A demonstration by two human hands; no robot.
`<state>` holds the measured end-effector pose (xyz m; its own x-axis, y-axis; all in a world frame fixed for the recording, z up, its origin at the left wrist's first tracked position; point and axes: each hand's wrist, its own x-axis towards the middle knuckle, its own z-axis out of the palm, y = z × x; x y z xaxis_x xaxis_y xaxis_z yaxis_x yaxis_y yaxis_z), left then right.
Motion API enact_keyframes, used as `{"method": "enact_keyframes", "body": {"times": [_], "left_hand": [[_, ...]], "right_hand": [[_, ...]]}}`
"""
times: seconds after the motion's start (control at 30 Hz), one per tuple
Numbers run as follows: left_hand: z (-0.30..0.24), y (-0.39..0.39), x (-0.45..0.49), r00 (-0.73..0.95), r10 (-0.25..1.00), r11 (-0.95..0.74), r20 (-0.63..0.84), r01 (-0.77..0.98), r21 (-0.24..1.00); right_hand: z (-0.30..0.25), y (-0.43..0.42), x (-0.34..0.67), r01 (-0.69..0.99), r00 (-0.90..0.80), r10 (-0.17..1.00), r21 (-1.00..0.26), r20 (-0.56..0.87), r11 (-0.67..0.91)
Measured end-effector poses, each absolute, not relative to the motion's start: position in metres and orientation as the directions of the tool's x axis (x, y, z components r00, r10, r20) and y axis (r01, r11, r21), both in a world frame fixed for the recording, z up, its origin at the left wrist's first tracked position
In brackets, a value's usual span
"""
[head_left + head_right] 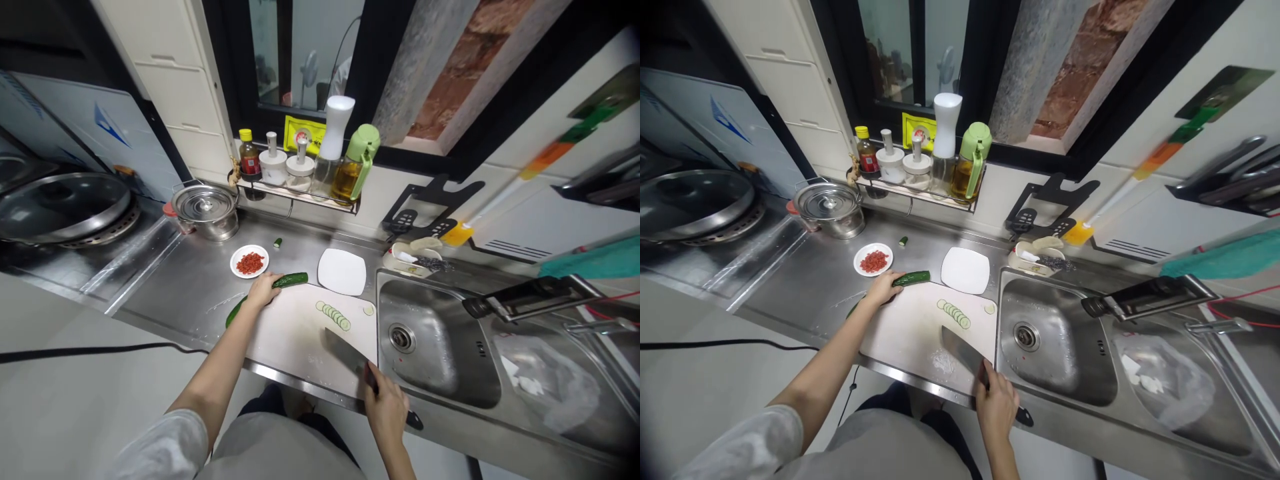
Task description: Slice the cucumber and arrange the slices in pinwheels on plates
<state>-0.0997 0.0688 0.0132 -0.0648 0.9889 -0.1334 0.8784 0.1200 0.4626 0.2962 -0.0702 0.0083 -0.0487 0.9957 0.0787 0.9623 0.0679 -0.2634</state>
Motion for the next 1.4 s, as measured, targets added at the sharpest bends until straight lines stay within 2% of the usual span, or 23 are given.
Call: {"method": "enact_keyframes", "body": {"times": [0.17,0.37,0.5,0.53,0.6,0.67,0.73,0.87,0.97,1.4], "left_hand": [[0.012,0.074,-0.098,-0.05,0.99,0.101,-0.132,0.904,0.414],[0.015,0.065,-0.086,-0.127,0.988,0.152,-0.091,0.912,0.382],[0.018,0.053,-0.061,-0.228,0.966,0.17,0.12,0.914,0.368],[0.018,0.05,-0.051,-0.227,0.959,0.151,0.167,0.914,0.377],[0.018,0.044,-0.027,-0.12,0.974,0.032,0.192,0.912,0.409],[0.015,0.042,-0.002,0.031,0.989,-0.094,0.148,0.892,0.442],[0.012,0.042,0.021,0.097,0.993,-0.119,0.07,0.871,0.476],[0.008,0.049,0.049,0.04,0.992,0.022,-0.12,0.879,0.477],[0.008,0.055,0.057,0.007,0.978,0.088,-0.207,0.89,0.447],[0.01,0.07,0.064,0.016,0.964,0.113,-0.266,0.879,0.462]], "right_hand": [[0.006,-0.072,0.299,0.958,-0.027,0.997,-0.281,0.072,0.046],[0.008,-0.067,0.294,0.941,-0.022,0.996,-0.336,0.082,0.048],[0.008,-0.065,0.292,0.926,-0.001,0.994,-0.375,0.114,0.043],[0.007,-0.065,0.293,0.921,0.006,0.992,-0.387,0.123,0.042],[0.005,-0.066,0.295,0.913,0.021,0.99,-0.406,0.141,0.038],[0.003,-0.066,0.297,0.906,0.036,0.987,-0.421,0.157,0.034],[0.002,-0.067,0.3,0.9,0.049,0.985,-0.435,0.167,0.028],[0.004,-0.07,0.305,0.89,0.083,0.984,-0.456,0.159,-0.002],[0.006,-0.074,0.307,0.887,0.096,0.985,-0.462,0.146,-0.018],[-0.001,-0.085,0.315,0.88,0.139,0.986,-0.468,0.091,-0.081]]}}
